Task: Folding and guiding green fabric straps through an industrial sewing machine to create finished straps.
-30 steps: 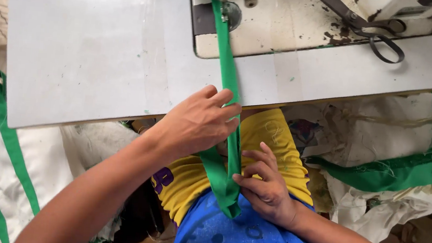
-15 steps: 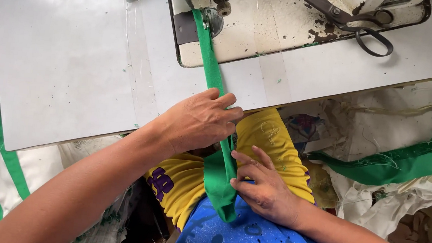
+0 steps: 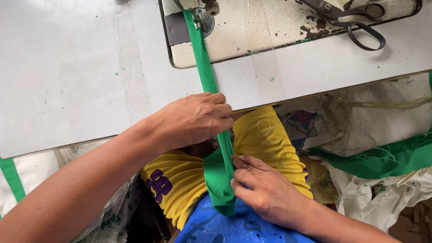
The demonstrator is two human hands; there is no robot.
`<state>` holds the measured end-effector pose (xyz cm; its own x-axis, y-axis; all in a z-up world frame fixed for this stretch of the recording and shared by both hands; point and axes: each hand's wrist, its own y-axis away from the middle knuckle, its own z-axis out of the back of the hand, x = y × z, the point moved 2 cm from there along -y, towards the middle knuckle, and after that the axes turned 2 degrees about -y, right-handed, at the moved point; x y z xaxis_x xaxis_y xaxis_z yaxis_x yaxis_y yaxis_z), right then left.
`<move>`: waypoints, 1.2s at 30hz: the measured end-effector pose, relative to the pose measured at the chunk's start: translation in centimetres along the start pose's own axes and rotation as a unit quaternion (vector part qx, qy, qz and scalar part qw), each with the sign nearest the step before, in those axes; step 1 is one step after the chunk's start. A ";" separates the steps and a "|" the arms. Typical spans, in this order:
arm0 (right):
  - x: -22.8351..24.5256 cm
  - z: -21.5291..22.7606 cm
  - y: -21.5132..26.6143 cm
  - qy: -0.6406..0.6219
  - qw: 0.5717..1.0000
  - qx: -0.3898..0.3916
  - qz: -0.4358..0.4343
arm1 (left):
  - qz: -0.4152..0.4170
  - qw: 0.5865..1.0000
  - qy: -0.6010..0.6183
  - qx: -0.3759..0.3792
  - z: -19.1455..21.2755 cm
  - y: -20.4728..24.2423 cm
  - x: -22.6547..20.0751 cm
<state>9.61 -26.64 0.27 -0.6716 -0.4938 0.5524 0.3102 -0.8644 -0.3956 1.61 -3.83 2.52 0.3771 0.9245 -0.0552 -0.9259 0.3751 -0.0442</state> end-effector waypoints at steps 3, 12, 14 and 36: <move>-0.6 -1.5 1.0 -0.017 0.999 -0.023 -0.015 | 0.013 1.000 0.001 0.025 -0.5 -0.3 0.2; 0.2 -1.8 0.6 -0.028 0.994 -0.102 -0.015 | 0.022 0.995 -0.001 0.097 -0.3 -1.8 0.3; 0.3 -1.9 0.5 -0.021 0.994 -0.106 -0.024 | 0.023 0.991 -0.010 0.131 -0.5 -2.0 0.2; 0.3 -0.8 -0.4 -0.090 0.992 -0.078 -0.049 | 0.053 0.992 -0.113 -0.018 2.8 0.7 8.1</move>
<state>8.70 -26.35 0.04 -0.5577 -0.4299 0.7100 0.1322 -0.8905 -0.4354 3.96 4.06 4.81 0.2598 0.9516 0.1641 -0.9574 0.2760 -0.0852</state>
